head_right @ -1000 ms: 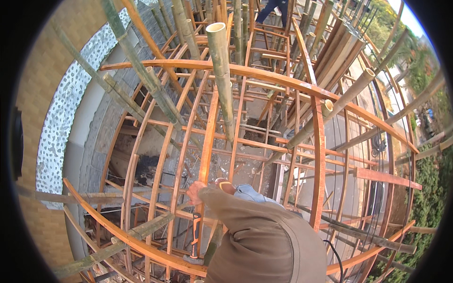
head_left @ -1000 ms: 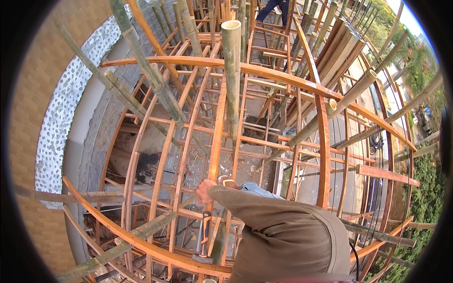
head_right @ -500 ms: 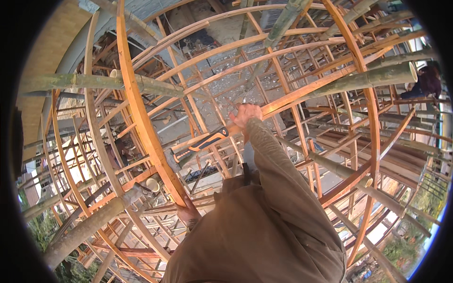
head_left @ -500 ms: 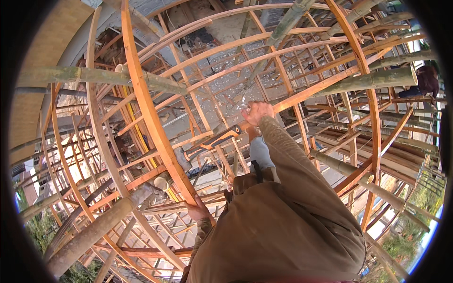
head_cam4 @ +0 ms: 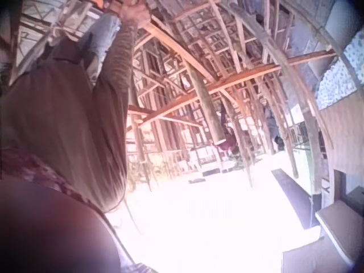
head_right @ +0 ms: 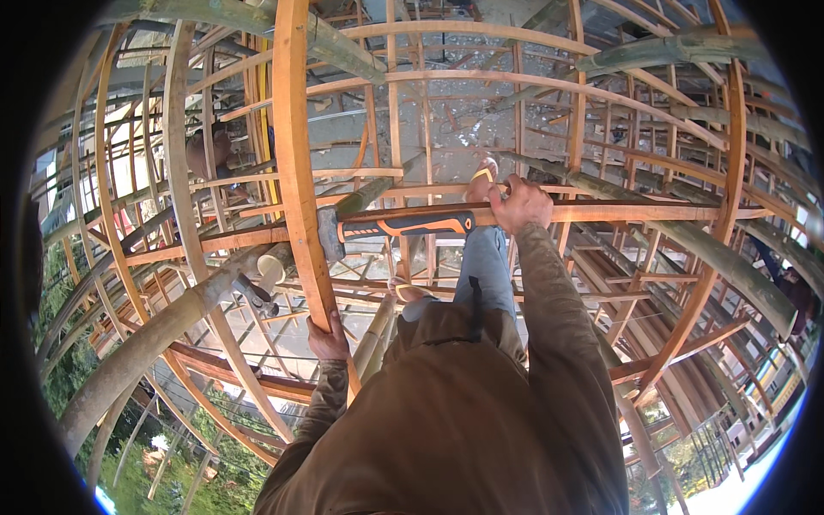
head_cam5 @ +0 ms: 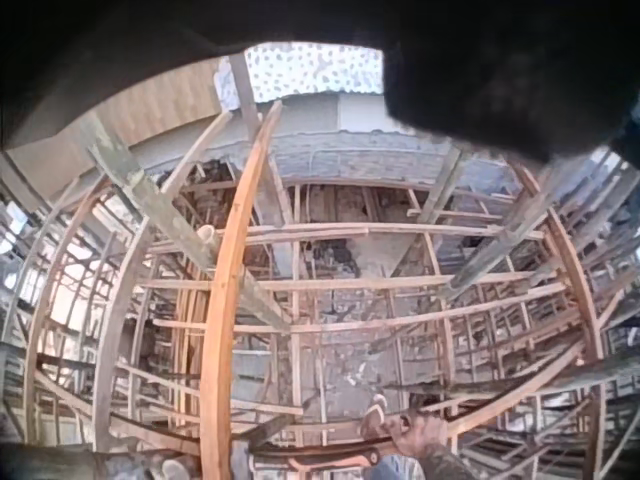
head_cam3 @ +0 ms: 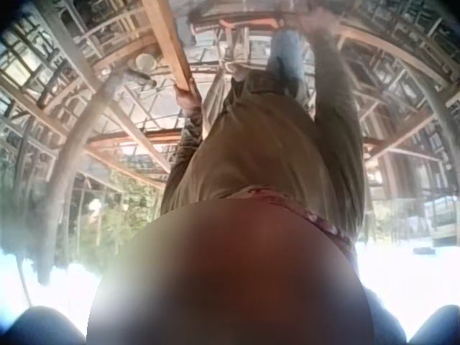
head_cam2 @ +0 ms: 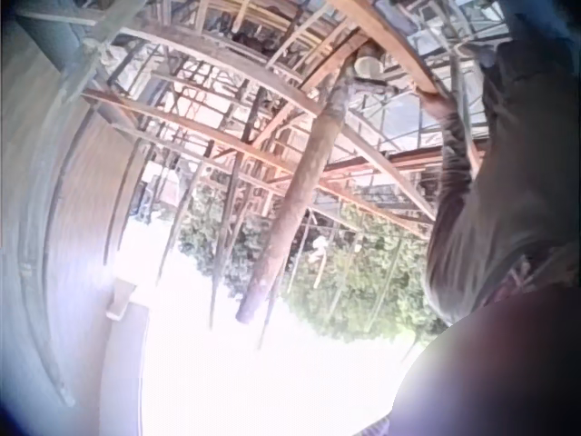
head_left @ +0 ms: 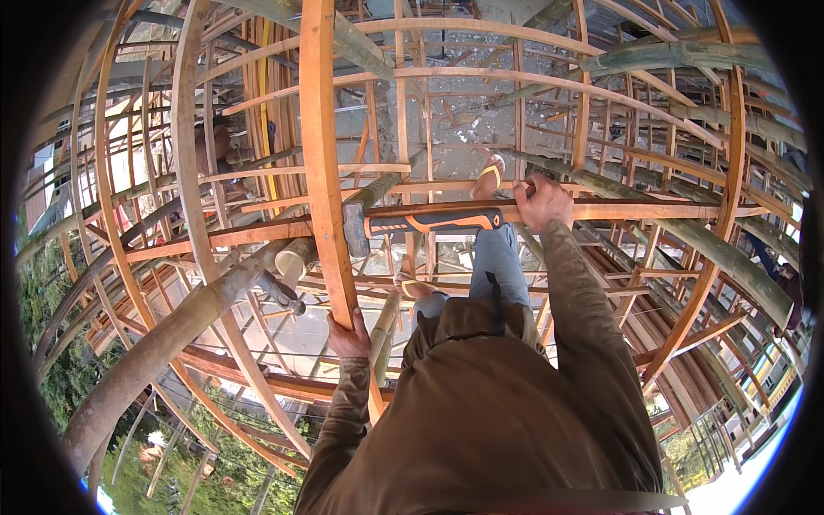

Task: The person is assembling a bamboo scaffolding structure. They use a hammer to secure bamboo poles and wooden planks together, adjusting and tightening connections throughout the process.

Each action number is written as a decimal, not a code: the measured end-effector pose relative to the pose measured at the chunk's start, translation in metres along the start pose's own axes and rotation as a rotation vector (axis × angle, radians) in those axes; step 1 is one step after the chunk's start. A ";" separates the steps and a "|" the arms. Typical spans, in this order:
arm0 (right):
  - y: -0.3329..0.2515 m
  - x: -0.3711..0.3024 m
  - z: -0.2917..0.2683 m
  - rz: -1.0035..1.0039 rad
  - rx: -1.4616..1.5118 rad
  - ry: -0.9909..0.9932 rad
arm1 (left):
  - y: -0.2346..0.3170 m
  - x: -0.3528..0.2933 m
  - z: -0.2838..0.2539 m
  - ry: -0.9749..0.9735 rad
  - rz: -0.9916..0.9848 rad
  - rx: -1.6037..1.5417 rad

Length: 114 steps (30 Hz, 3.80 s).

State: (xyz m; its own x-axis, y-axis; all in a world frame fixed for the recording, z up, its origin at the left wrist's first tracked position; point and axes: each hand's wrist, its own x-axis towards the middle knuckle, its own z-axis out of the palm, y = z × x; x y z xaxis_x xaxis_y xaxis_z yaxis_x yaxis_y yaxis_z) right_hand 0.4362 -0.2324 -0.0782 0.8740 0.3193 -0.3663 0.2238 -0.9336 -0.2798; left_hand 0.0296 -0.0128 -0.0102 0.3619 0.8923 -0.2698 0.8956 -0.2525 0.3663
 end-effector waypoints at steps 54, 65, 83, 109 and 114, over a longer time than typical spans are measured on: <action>-0.006 -0.010 -0.013 0.068 -0.015 -0.058 | -0.009 -0.002 0.004 0.057 0.013 0.137; -0.007 -0.008 -0.002 0.053 -0.055 -0.049 | -0.006 -0.007 -0.006 -0.022 -0.057 0.072; -0.002 -0.008 0.013 -0.023 -0.170 0.068 | -0.005 -0.009 -0.028 -0.110 -0.036 -0.005; -0.004 -0.007 0.013 -0.004 -0.345 0.034 | -0.011 -0.013 -0.023 -0.107 -0.075 -0.088; -0.005 -0.006 0.011 -0.005 -0.295 -0.035 | -0.011 -0.015 -0.023 -0.077 -0.075 -0.101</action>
State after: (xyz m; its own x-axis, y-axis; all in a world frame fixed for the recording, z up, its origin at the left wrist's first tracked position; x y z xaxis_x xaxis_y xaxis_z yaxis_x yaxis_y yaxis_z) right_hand 0.4254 -0.2276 -0.0846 0.8584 0.3244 -0.3974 0.3481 -0.9374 -0.0132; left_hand 0.0085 -0.0147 0.0107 0.3176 0.8748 -0.3657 0.8915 -0.1441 0.4295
